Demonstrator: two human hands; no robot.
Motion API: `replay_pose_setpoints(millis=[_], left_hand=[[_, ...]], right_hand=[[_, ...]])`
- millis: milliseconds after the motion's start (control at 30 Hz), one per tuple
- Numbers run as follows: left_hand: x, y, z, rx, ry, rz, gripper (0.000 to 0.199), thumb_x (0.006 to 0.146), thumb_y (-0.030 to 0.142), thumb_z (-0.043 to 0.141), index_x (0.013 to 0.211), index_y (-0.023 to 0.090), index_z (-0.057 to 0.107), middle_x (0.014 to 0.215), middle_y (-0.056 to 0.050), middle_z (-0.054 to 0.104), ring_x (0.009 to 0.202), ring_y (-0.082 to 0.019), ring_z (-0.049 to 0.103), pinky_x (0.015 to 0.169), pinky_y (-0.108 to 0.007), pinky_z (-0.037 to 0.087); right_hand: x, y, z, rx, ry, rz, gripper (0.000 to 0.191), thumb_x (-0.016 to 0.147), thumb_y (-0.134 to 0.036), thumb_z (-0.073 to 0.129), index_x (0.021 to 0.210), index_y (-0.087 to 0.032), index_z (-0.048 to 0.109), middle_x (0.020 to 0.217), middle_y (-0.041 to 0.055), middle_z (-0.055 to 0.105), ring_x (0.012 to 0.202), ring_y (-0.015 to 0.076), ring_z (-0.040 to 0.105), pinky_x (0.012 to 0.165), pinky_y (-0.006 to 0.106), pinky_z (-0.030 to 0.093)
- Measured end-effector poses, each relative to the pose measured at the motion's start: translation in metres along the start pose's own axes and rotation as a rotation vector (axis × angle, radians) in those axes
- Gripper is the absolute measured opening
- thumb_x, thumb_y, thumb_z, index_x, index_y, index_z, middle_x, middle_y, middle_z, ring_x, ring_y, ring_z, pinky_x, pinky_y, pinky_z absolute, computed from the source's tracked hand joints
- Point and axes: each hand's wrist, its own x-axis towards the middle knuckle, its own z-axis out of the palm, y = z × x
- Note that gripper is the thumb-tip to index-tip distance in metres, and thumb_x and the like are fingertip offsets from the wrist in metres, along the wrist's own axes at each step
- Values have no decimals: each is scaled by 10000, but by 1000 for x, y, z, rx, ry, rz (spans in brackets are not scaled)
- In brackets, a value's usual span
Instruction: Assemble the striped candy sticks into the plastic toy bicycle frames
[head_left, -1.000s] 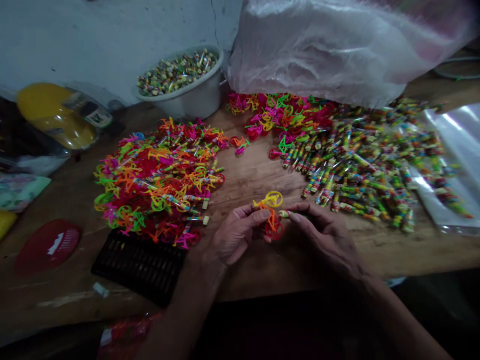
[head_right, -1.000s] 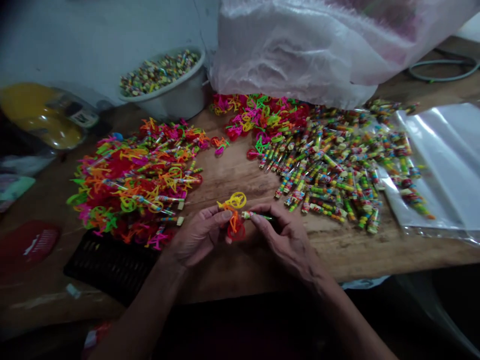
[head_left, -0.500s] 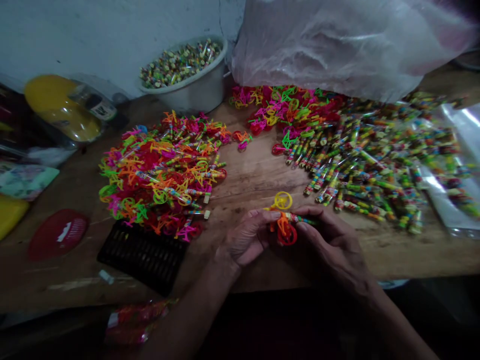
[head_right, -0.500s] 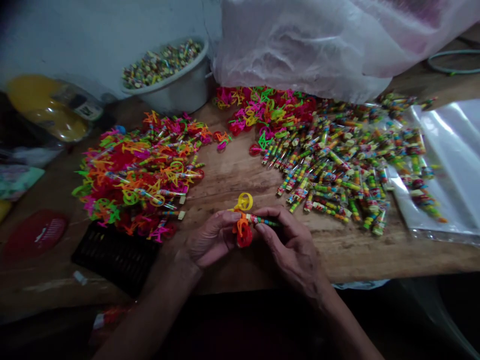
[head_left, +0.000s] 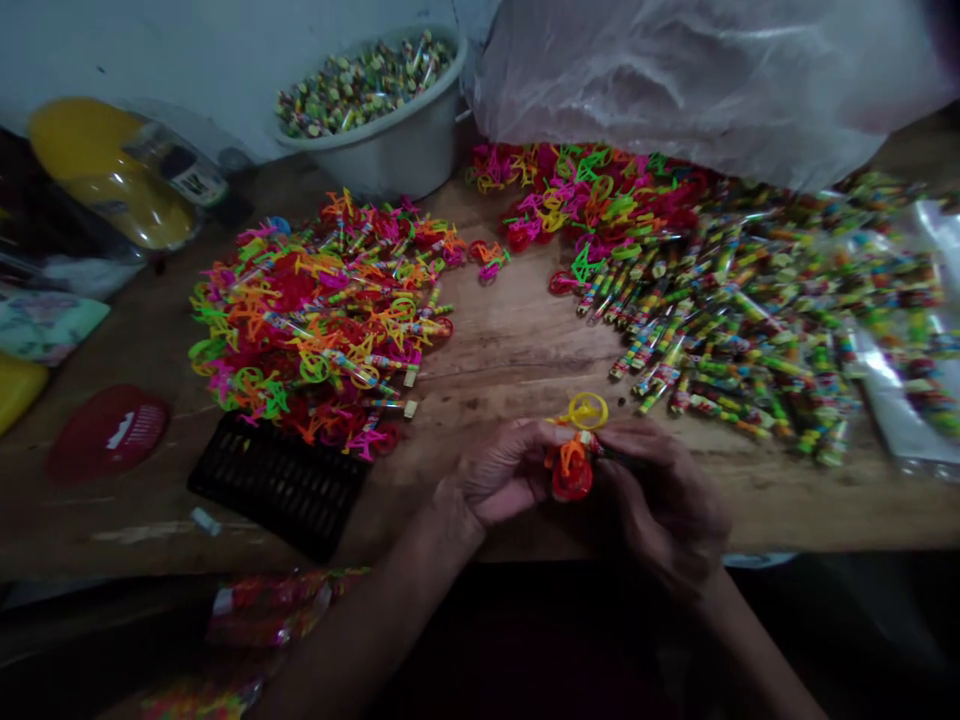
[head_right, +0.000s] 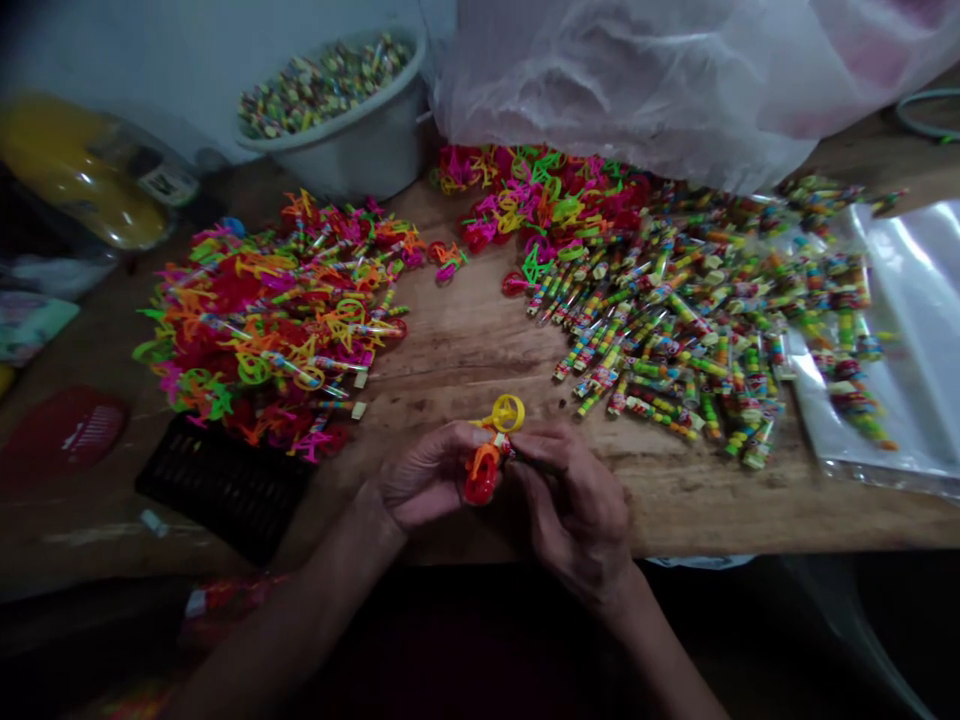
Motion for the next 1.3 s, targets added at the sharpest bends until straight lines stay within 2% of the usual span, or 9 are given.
replay_pose_setpoints(millis=[300, 633, 767, 867, 967, 1100, 1200, 1233, 1300], left_hand=[[2, 5, -4, 217, 54, -40, 117, 647, 121, 668, 752, 70, 656, 675, -26, 610, 557, -58, 522, 562, -177, 417], [2, -2, -4, 322, 117, 69, 169, 583, 188, 725, 669, 84, 622, 618, -26, 603, 528, -76, 518, 538, -193, 384], [-3, 2, -4, 274, 128, 163, 229, 553, 224, 762, 681, 88, 630, 657, -39, 622, 565, -87, 545, 585, -203, 416], [-17, 26, -7, 338, 114, 225, 244, 605, 268, 737, 743, 94, 638, 691, -39, 621, 578, -90, 548, 609, -217, 438], [-52, 79, -17, 629, 371, 538, 265, 697, 350, 671, 826, 128, 606, 656, -4, 596, 521, -92, 514, 538, -217, 412], [-104, 161, -34, 1237, 1062, 969, 419, 707, 338, 646, 1076, 175, 531, 809, -35, 642, 694, -177, 582, 662, -299, 449], [-106, 187, -34, 1726, 1514, 1162, 474, 715, 273, 625, 1161, 159, 517, 1129, -132, 589, 1032, -289, 529, 902, -438, 386], [-95, 187, -30, 1853, 1531, 1217, 455, 739, 255, 599, 1175, 151, 519, 1212, -146, 544, 1117, -300, 480, 962, -453, 343], [-59, 176, -18, 2058, 1372, 1269, 351, 817, 220, 501, 1158, 149, 544, 1261, -135, 516, 1177, -269, 439, 1017, -425, 308]], right_hand=[[12, -2, -26, -240, -352, -62, 275, 820, -123, 527, 1072, -226, 571, 954, 61, 666, 845, 189, 652, 702, 303, 527], [20, -6, -32, -240, -505, -41, 323, 835, -103, 481, 1118, -237, 559, 892, 43, 647, 801, 162, 645, 678, 254, 533], [24, 15, -17, -224, -411, -251, 316, 832, -190, 510, 1127, -289, 563, 913, 31, 686, 786, 170, 677, 635, 224, 563], [27, 17, 2, -270, -213, -233, 303, 843, -240, 503, 1140, -281, 549, 894, 38, 692, 731, 175, 680, 573, 230, 566], [21, 14, 11, -334, -59, -109, 416, 825, -245, 554, 1233, -243, 475, 867, 52, 681, 619, 157, 655, 529, 236, 558], [5, 31, 10, -415, -83, -127, 289, 835, -255, 532, 1122, -252, 565, 875, 48, 704, 697, 187, 688, 604, 266, 586], [-1, 42, 10, -470, -172, -214, 207, 821, -247, 541, 1007, -238, 632, 917, 47, 721, 810, 214, 700, 683, 280, 591], [-1, 42, 11, -478, -206, -224, 205, 822, -239, 539, 1000, -229, 640, 932, 49, 722, 832, 216, 699, 700, 278, 588], [-1, 36, 12, -483, -251, -201, 210, 838, -223, 516, 1004, -212, 644, 948, 57, 720, 853, 207, 696, 717, 260, 580]])
